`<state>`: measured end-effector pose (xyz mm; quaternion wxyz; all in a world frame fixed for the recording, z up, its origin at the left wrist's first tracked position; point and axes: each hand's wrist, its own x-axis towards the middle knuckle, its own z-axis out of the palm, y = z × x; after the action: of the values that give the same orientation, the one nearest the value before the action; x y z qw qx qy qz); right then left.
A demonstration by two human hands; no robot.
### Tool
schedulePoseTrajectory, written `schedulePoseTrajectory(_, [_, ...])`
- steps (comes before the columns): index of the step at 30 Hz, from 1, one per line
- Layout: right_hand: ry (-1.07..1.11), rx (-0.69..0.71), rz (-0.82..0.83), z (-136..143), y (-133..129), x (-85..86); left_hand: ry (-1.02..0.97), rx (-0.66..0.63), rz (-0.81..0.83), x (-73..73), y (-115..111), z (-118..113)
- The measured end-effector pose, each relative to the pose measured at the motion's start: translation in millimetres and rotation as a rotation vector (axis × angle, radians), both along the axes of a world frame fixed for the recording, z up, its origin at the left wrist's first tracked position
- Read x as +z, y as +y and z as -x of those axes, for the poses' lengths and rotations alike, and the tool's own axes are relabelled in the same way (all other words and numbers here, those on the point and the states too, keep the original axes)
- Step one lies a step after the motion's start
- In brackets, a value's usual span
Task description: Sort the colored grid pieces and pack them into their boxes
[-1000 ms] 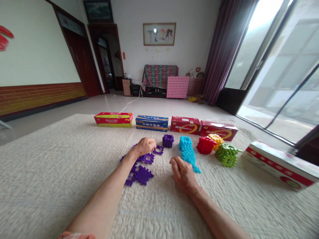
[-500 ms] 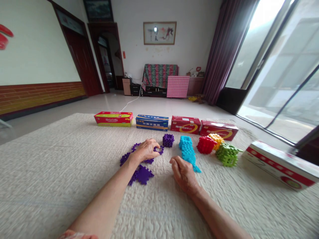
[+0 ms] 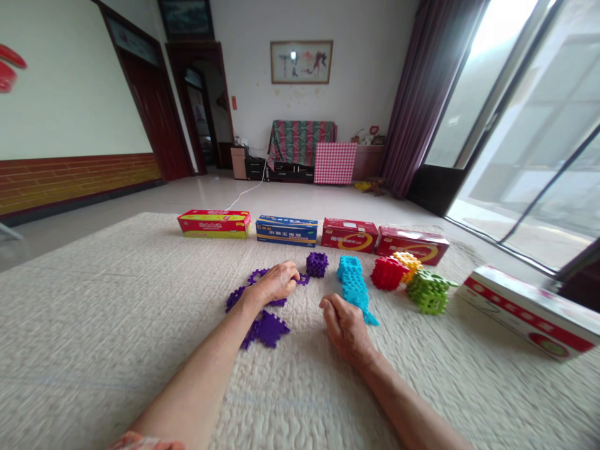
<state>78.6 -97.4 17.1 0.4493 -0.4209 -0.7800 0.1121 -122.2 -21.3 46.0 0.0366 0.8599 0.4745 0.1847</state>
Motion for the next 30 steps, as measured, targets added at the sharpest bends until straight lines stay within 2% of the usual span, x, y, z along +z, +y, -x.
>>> schedulePoseTrajectory(3, [0.000,0.002,0.006,0,0,0.2,-0.088,0.033,-0.007,7.8,0,0])
schedulePoseTrajectory(6, [0.003,0.004,0.010,0,0,0.2,-0.153,0.087,0.062,14.1,-2,-3])
schedulePoseTrajectory(9, [-0.001,0.003,0.013,-1,-1,-0.1,-0.173,0.072,0.144,13.5,-5,-9])
schedulePoseTrajectory(11, [-0.008,0.000,0.009,-1,-1,-0.1,-0.146,0.048,0.178,9.7,-5,-11])
schedulePoseTrajectory(14, [-0.011,-0.003,0.000,-1,-1,0.2,-0.053,0.060,0.136,6.0,-5,-12])
schedulePoseTrajectory(18, [-0.009,-0.005,-0.001,0,-1,0.5,0.021,0.066,0.049,13.0,-7,-8])
schedulePoseTrajectory(23, [-0.011,0.001,0.000,0,0,0.1,0.120,-0.059,0.150,20.4,-15,-9])
schedulePoseTrajectory(30, [0.006,0.015,0.015,0,-1,1.4,0.138,-0.058,0.154,12.7,-17,-16])
